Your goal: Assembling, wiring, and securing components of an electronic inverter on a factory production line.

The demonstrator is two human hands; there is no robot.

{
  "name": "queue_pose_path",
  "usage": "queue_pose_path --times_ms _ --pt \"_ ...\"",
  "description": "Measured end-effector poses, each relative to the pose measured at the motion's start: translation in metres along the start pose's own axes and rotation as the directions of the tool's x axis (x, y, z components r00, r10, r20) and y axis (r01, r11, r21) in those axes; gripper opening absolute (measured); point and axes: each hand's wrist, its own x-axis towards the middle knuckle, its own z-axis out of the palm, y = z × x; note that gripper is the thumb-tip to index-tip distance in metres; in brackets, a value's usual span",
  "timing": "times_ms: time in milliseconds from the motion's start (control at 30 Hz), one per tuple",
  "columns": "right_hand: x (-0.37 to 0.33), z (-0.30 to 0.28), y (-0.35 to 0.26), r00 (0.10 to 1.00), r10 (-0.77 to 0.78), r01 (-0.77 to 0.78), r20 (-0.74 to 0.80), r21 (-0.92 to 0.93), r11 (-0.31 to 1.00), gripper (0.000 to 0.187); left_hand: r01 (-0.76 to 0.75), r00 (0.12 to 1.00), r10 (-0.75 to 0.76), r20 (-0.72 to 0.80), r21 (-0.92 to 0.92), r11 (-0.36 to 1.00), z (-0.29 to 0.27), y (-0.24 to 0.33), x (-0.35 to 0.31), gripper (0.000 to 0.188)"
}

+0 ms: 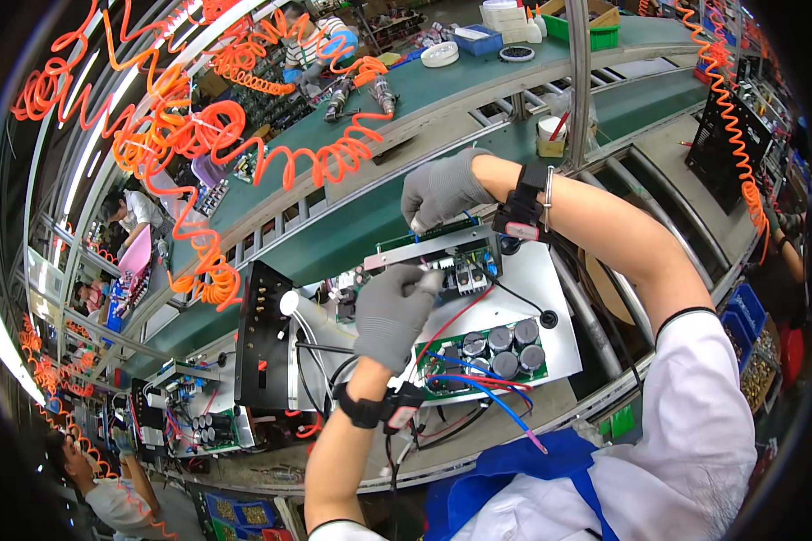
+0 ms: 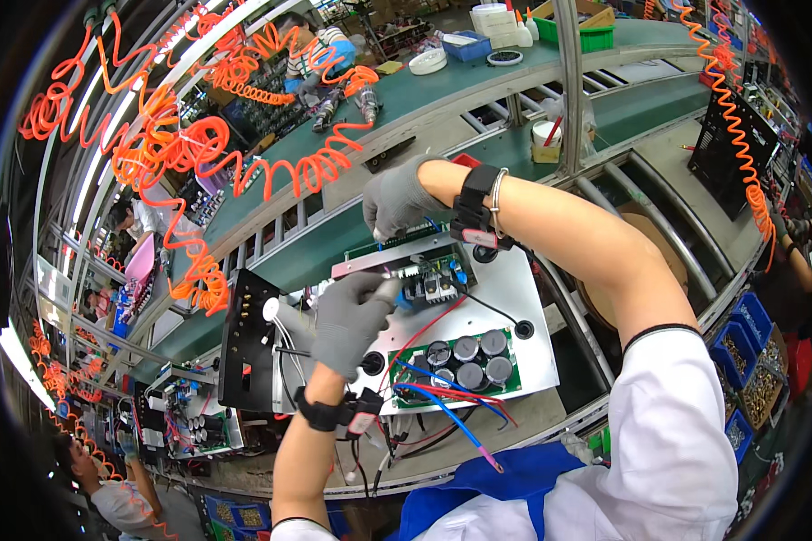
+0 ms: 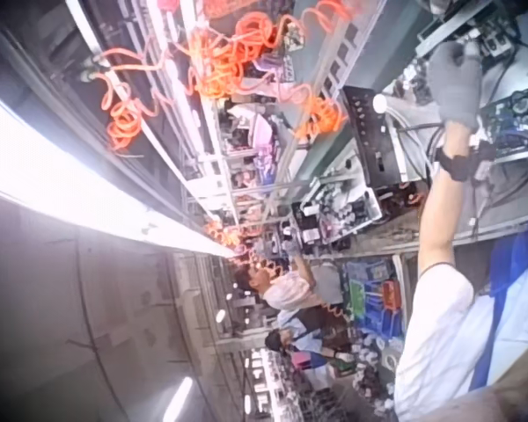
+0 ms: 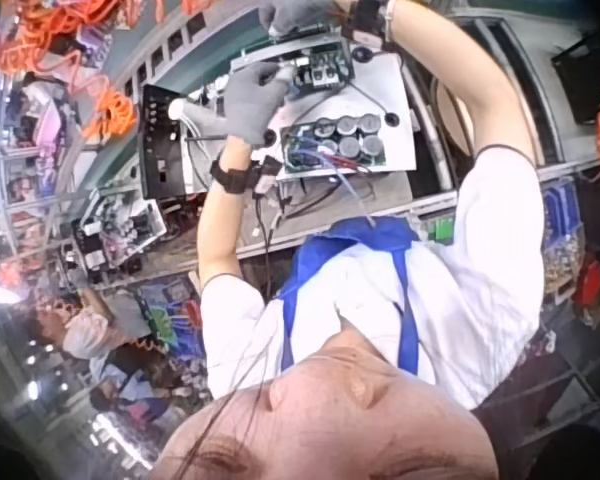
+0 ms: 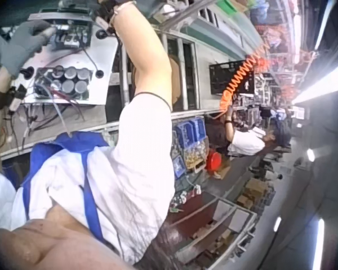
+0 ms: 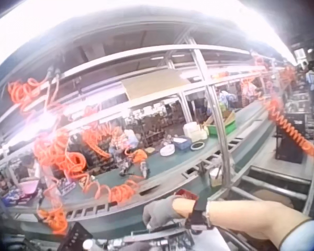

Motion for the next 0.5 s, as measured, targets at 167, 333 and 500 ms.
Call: queue_pose_path --times_ms 167,333,500 --pt "-0.013 0.012 -0.01 0.988 -0.066 0.058 -0.139 -0.065 0.996 0.032 -0.021 0.992 -0.008 -0.128 -0.228 0.973 0.03 -0.009 0.004 0.034" --pt "-0.08 0.063 -0.023 0.753 -0.124 0.034 -0.646 -0.151 0.988 0.031 0.274 0.954 -0.16 0.253 -0.526 0.805 -0.003 -0.013 -0.01 0.02" --pt "-0.127 0.132 -0.008 0.891 0.287 -0.306 -0.352 0.004 0.952 0.041 0.433 0.775 0.032 0.631 -0.567 0.701 -0.01 -0.006 -0.024 0.016"
